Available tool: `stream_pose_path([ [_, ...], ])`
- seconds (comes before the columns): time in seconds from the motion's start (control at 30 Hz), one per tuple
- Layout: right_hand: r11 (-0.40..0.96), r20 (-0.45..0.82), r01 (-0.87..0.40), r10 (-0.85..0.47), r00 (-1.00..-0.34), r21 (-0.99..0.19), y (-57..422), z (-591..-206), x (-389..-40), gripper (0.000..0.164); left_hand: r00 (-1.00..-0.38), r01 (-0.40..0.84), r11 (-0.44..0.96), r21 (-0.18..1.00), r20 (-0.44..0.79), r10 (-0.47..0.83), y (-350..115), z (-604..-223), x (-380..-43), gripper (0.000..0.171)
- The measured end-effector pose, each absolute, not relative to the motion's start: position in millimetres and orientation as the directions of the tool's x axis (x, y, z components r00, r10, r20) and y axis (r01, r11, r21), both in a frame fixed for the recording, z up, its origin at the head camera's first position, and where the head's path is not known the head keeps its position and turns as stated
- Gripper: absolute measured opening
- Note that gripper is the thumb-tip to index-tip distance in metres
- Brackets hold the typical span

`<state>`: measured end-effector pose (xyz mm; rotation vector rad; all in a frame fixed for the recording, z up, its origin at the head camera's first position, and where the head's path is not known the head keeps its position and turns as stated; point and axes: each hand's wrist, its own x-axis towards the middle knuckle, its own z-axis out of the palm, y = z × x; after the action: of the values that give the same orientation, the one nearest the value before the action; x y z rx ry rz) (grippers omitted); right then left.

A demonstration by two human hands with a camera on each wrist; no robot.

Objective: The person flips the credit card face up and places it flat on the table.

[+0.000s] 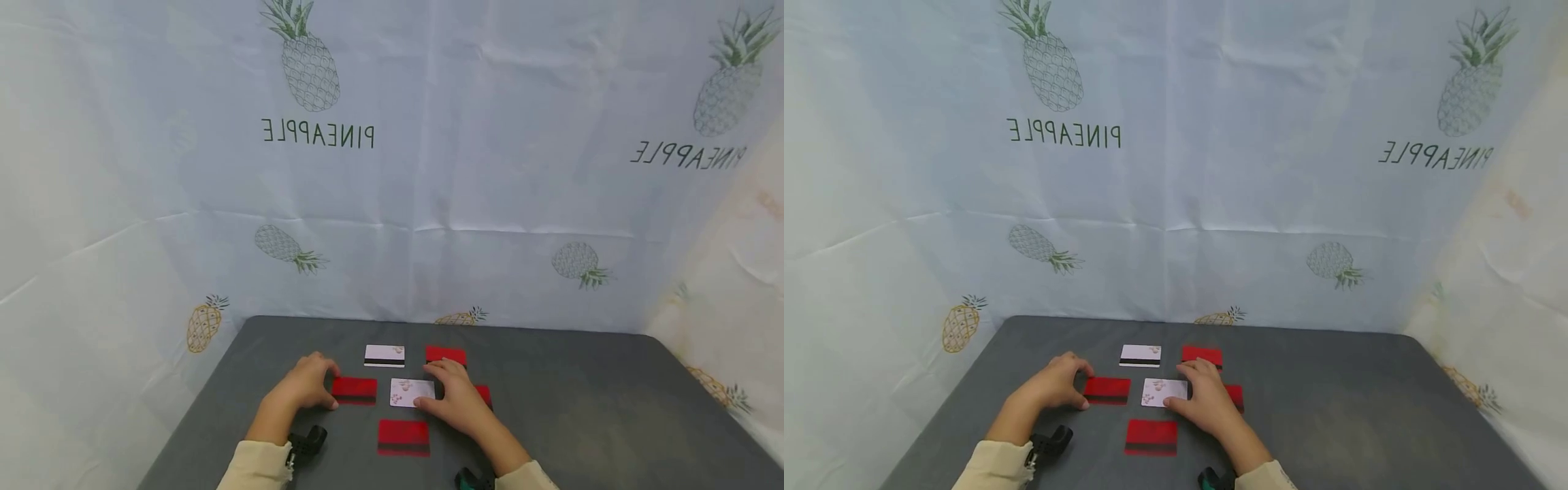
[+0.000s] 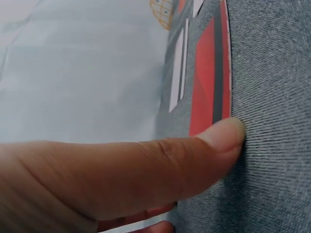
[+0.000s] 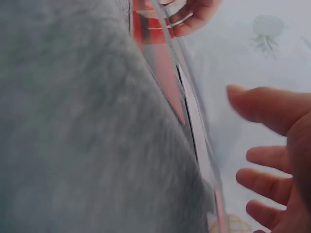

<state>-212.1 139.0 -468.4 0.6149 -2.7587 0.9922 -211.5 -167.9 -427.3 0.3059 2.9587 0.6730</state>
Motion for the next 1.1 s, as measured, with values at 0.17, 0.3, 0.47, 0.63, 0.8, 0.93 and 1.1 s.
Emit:
stream_pose_path([
  [0.17,0.642,0.295,-0.482,-0.383,-0.875,-0.596,114.5,-463.1,-211.5,0.06,-0.98,0.162,0.889,0.427,-0.036,0.196,-167.1,-435.2,-212.9,0.041],
  [0.3,0.664,0.214,-0.465,-0.427,-0.879,-0.586,89.4,-460.5,-212.0,0.06,-0.98,0.161,0.891,0.425,-0.037,0.194,-166.1,-440.2,-213.3,0.039],
  [0.47,0.768,0.092,-0.413,-0.425,-0.9,-0.49,64.8,-461.8,-214.6,0.061,-0.98,0.157,0.894,0.42,-0.046,0.193,-164.6,-441.9,-214.4,0.038],
  [0.63,0.796,0.047,-0.364,-0.392,-0.919,-0.484,57.8,-468.7,-217.0,0.058,-0.98,0.148,0.896,0.419,-0.059,0.19,-163.5,-442.8,-214.3,0.038],
  [0.8,0.772,0.065,-0.339,-0.362,-0.93,-0.538,58.7,-474.2,-221.4,0.052,-0.983,0.137,0.899,0.415,-0.058,0.177,-165.1,-442.2,-215.0,0.043],
  [0.93,0.755,0.112,-0.342,-0.34,-0.934,-0.56,57.0,-476.4,-222.4,0.047,-0.983,0.14,0.903,0.407,-0.053,0.177,-167.6,-439.8,-216.8,0.043],
  [1.1,0.714,0.172,-0.384,-0.354,-0.919,-0.585,51.8,-474.1,-222.3,0.046,-0.986,0.126,0.899,0.419,-0.043,0.158,-170.8,-437.1,-216.7,0.041],
])
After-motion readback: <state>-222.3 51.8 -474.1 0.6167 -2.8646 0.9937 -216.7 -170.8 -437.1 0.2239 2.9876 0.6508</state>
